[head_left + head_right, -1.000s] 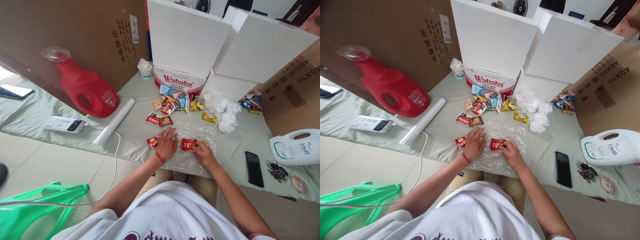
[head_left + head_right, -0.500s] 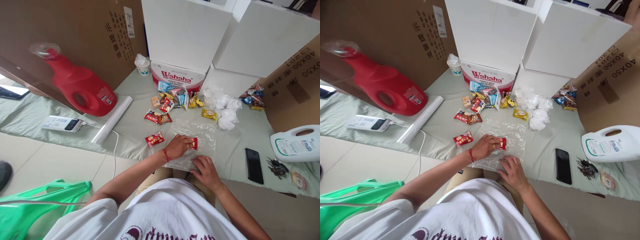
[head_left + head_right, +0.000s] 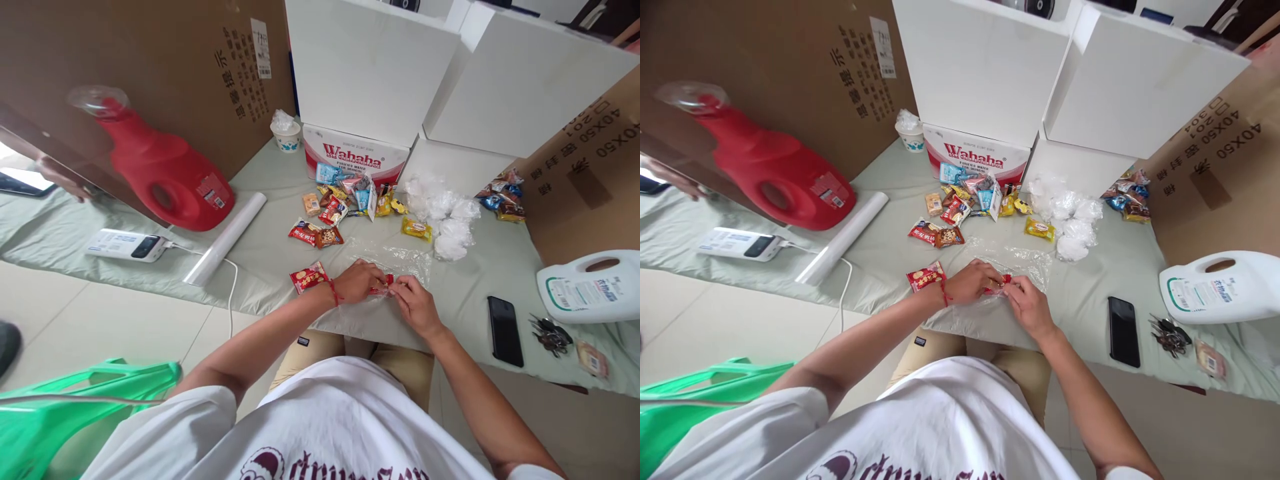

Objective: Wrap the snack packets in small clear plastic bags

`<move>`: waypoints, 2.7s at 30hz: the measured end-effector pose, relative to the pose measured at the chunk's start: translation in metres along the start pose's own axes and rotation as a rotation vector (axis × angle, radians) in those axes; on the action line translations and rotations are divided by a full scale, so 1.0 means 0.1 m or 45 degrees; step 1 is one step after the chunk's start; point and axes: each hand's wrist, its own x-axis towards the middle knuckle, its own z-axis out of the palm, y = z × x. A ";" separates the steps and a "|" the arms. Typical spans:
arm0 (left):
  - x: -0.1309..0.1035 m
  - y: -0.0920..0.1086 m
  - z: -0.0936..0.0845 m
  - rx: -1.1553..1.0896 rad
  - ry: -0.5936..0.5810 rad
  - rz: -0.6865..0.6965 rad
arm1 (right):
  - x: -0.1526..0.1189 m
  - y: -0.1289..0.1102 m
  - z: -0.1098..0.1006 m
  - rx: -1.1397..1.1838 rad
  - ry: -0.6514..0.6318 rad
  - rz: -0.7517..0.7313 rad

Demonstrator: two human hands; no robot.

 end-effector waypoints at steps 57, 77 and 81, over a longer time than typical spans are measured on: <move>-0.15 0.40 0.31 0.444 0.358 -0.614 | 0.55 0.55 0.07 0.141 -0.297 0.429; -0.09 0.37 0.26 0.499 0.331 -0.422 | 1.07 0.65 -0.08 0.183 -0.425 0.352; -0.08 0.35 0.26 0.444 0.316 -0.439 | 0.83 0.24 -0.14 0.349 -0.533 0.121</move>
